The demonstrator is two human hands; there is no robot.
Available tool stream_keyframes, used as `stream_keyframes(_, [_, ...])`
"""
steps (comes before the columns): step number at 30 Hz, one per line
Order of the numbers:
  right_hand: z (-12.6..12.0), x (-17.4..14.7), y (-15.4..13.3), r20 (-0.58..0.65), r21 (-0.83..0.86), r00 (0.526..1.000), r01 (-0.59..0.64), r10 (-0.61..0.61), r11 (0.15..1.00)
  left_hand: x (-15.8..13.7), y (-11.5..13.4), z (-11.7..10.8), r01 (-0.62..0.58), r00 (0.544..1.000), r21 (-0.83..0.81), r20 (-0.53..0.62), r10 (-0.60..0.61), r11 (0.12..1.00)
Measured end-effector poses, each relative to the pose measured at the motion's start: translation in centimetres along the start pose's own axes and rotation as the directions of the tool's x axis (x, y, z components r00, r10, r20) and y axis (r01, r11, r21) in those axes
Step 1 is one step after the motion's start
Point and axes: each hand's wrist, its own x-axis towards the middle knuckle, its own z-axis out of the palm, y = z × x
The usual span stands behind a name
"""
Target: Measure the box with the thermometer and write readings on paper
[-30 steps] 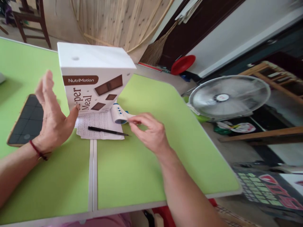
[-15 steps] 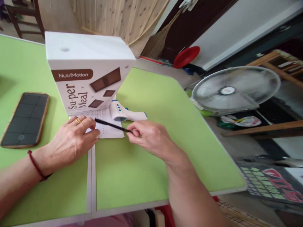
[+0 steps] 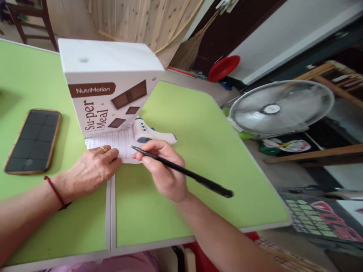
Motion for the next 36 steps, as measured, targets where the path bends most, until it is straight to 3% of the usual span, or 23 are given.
stream_keyframes(4, [0.9, 0.0, 0.9, 0.114, -0.004, 0.986, -0.122, 0.122, 0.992, 0.1, 0.1, 0.1, 0.028, 1.000, -0.014, 0.003, -0.028, 1.000])
stream_keyframes(10, [-0.9, -0.3, 2.2, 0.126, -0.179, 0.978, -0.142, 0.166, 0.973, 0.0, 0.1, 0.1, 0.072, 0.997, -0.077, 0.043, -0.069, 0.994])
stream_keyframes(14, [-1.4, -0.5, 2.5, 0.032, -0.150, 0.991, -0.126, 0.132, 0.981, 0.0, 0.2, -0.1, 0.078, 0.996, -0.074, 0.047, -0.075, 0.994])
stream_keyframes(17, [-1.1, -0.5, 2.6, -0.010, -0.231, 0.996, -0.086, 0.086, 0.969, 0.1, 0.2, -0.3, 0.071, 0.997, -0.077, 0.044, -0.067, 0.995])
stream_keyframes(21, [-1.0, -0.6, 2.6, 0.022, -0.326, 1.000, 0.024, -0.018, 0.945, 0.0, 0.1, -0.5, 0.064, 0.997, -0.083, 0.037, -0.061, 0.994])
stream_keyframes(28, [-0.9, -0.6, 2.3, 0.075, -0.413, 0.994, 0.108, -0.084, 0.905, 0.1, 0.1, -0.3, 0.063, 0.997, -0.075, 0.042, -0.060, 0.995])
stream_keyframes(36, [-1.0, -0.6, 2.3, 0.097, -0.433, 0.993, 0.097, -0.061, 0.896, 0.1, 0.2, -0.4, 0.065, 0.997, -0.071, 0.047, -0.062, 0.995])
